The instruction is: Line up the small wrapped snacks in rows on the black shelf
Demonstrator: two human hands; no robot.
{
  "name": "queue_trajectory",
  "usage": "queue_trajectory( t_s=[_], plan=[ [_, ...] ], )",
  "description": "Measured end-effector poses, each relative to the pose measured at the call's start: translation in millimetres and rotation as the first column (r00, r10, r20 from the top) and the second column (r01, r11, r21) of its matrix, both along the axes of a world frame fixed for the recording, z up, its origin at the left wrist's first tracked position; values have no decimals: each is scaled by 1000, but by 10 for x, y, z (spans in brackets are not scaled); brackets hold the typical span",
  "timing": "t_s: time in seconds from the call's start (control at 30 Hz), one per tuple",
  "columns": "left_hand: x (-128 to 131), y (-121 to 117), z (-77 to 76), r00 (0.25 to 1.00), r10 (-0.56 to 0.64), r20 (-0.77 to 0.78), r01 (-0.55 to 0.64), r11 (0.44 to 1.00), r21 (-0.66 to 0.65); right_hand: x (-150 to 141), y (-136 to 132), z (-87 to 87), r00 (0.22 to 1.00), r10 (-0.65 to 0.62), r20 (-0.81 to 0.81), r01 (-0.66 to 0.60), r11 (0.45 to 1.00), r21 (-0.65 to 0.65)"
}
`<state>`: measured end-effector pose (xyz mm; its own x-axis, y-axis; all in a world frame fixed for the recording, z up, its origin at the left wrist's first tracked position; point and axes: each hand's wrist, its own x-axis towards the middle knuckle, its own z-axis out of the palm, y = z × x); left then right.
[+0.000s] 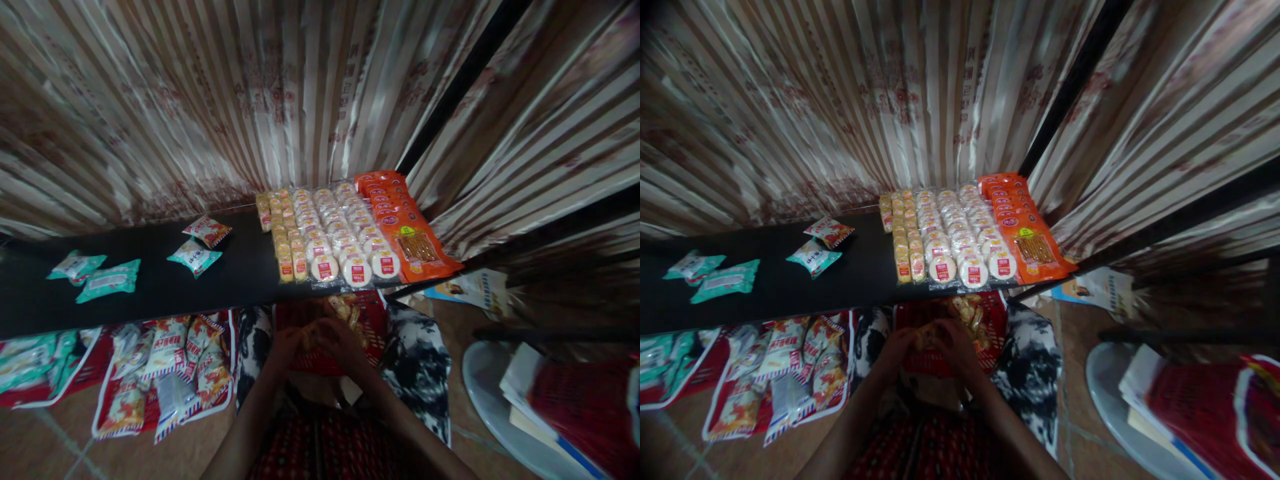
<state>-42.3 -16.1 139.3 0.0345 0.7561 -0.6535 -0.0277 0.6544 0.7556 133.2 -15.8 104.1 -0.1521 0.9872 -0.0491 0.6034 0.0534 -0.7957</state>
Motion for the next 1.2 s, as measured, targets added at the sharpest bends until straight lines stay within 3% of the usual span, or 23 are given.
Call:
queue_trajectory(
  t_s=[0.17, 0.37, 0.5, 0.67, 0.8, 1.0, 1.2],
  plan=[
    [-42, 17, 96, 998, -48, 49, 48, 999, 6, 60, 19, 62, 986, 169, -15, -167, 982, 89],
    [-114, 10, 128, 993, -115, 39, 113, 992, 57, 43, 3, 170, 973, 229, -33, -227, 973, 48],
    [-143, -2, 167, 997, -60, 53, 59, 998, 34, 24, 1, 246, 973, 225, -55, -225, 974, 5],
    [-147, 13, 243, 996, -42, 75, 34, 993, 113, 1, -9, 283, 972, 217, -94, -226, 969, -98],
    [-137, 38, 271, 994, 43, 101, -47, 998, 38, -33, -32, 319, 974, 180, -136, -202, 965, -167],
    [-130, 15, 189, 981, 116, 156, -110, 993, -48, -73, -36, 381, 969, 186, -162, -218, 952, -214],
    [-124, -2, 166, 977, 154, 147, -142, 986, -87, -107, -42, 330, 970, 147, -193, -192, 953, -235]
  ],
)
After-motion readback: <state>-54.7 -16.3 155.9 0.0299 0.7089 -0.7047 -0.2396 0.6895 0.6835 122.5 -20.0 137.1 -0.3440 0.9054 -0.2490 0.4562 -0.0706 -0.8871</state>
